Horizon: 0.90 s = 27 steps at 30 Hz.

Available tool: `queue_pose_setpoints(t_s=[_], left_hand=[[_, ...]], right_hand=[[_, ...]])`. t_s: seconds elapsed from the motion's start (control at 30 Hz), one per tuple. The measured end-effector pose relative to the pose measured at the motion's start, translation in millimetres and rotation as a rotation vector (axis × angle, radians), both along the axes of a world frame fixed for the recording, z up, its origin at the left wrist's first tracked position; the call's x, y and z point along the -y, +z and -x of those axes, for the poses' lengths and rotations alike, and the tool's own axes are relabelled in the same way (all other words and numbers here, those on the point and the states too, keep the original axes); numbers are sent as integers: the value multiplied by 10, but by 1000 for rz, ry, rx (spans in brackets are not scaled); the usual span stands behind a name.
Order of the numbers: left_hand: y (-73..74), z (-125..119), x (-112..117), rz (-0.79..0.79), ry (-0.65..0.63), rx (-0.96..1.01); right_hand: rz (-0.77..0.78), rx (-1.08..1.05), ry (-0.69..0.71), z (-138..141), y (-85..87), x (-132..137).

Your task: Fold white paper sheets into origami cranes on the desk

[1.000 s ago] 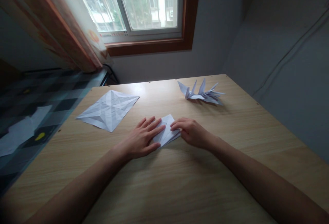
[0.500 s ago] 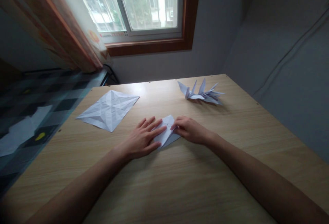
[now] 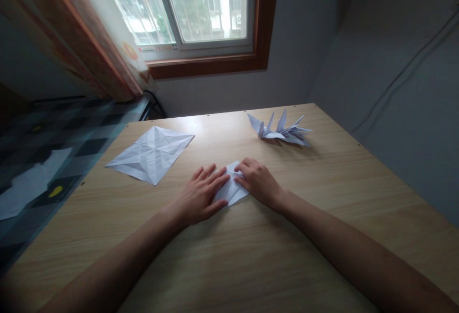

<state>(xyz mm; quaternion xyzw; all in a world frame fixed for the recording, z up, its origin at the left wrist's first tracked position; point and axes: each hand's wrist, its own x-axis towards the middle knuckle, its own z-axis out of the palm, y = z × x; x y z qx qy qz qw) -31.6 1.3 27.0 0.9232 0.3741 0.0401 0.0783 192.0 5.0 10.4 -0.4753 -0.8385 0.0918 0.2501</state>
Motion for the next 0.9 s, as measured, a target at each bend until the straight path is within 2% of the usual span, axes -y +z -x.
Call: queue_pose_setpoints(t_s=[0.17, 0.37, 0.53, 0.67, 0.9], left_hand=[[-15, 1, 5, 13, 23, 3], [-35, 10, -3, 20, 41, -16], [-49, 40, -21, 29, 16, -24], [-47, 60, -31, 36, -6, -17], [-62, 73, -39, 31, -15, 3]], right_hand=[[-154, 277, 79, 75, -18, 233], [-251, 263, 208, 144, -91, 514], [-241, 180, 317, 139, -38, 610], [-151, 133, 360, 57, -10, 567], [-18, 65, 271, -116, -84, 416]])
